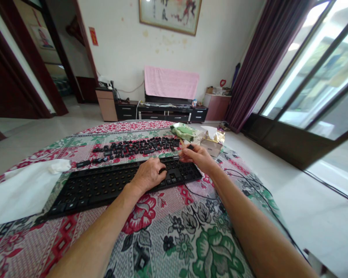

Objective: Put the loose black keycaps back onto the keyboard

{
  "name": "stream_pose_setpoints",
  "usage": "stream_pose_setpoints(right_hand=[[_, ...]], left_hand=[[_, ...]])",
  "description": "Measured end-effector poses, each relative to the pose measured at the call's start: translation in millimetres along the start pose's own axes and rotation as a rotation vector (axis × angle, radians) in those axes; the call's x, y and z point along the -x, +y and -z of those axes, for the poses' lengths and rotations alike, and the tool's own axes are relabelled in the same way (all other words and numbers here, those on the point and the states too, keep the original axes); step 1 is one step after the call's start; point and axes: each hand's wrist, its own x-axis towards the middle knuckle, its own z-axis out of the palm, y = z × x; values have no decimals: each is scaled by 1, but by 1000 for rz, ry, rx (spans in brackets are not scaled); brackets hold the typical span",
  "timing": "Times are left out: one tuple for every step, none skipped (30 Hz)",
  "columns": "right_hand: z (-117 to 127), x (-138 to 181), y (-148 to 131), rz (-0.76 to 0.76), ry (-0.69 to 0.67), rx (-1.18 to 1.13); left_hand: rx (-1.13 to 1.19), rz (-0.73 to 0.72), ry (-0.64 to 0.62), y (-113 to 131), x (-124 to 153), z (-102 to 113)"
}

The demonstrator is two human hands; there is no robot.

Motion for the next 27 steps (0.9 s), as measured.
stream_pose_setpoints(right_hand=[[2,-2,3,1,74,10],[3,-4,6,-5,140,21],[5,-6,10,-17,192,28],[6,-7,13,-33,230,31],[7,-8,17,-50,252,27],[7,-9,20,-65,264,19],[8,-10,22,-77,269,7],[8,-10,24,-85,269,-3],[8,-10,25,-87,269,-11],[8,-11,25,-86,269,-17],[8,-11,25,-82,270,-23],[8,-11,25,-79,273,-29],[8,-11,25,-78,275,-37],[9,-11,24,-79,275,-48],[9,-11,24,-79,275,-61],[9,-10,24,-78,271,-71],[9,-10,24,-76,264,-75],[9,-10,24,-72,256,-74],[10,-10,25,-66,249,-70],[10,-10,25,-62,243,-65],[9,-10,25,-59,238,-59],[9,-11,25,-56,236,-55],[9,-11,26,-55,236,-54],[10,-11,26,-54,236,-54],[10,-11,26,-52,236,-55],[10,-11,27,-51,238,-57],[10,-11,27,-49,240,-60]], left_hand=[[-12,20,-14,0,0,0],[-19,42,-30,1,0,0],[-20,70,-38,1,-1,1],[-17,99,-39,1,-2,1],[-10,124,-33,0,-5,1],[-5,145,-21,0,-9,1],[-2,166,-5,-1,-14,1],[-1,188,10,-3,-20,1],[-5,218,27,-4,-28,0],[-6,257,38,-5,-36,-1],[1,300,32,-7,-46,-3],[17,337,11,-8,-55,-6],[35,369,-8,-9,-64,-10],[57,385,-30,-10,-72,-14],[71,414,-38,-12,-80,-18],[74,439,-44,-13,-86,-23],[70,473,-51,-14,-91,-27],[65,498,-56,-16,-95,-31],[59,516,-60,-17,-98,-35],[55,528,-65,-19,-101,-37],[54,532,-72,-20,-103,-39],[54,537,-81,-22,-104,-40],[54,541,-95,-23,-105,-40],[53,542,-109,-24,-106,-40],[52,540,-126,-24,-106,-39],[52,537,-146,-25,-107,-38],[52,531,-167,-25,-107,-37]])
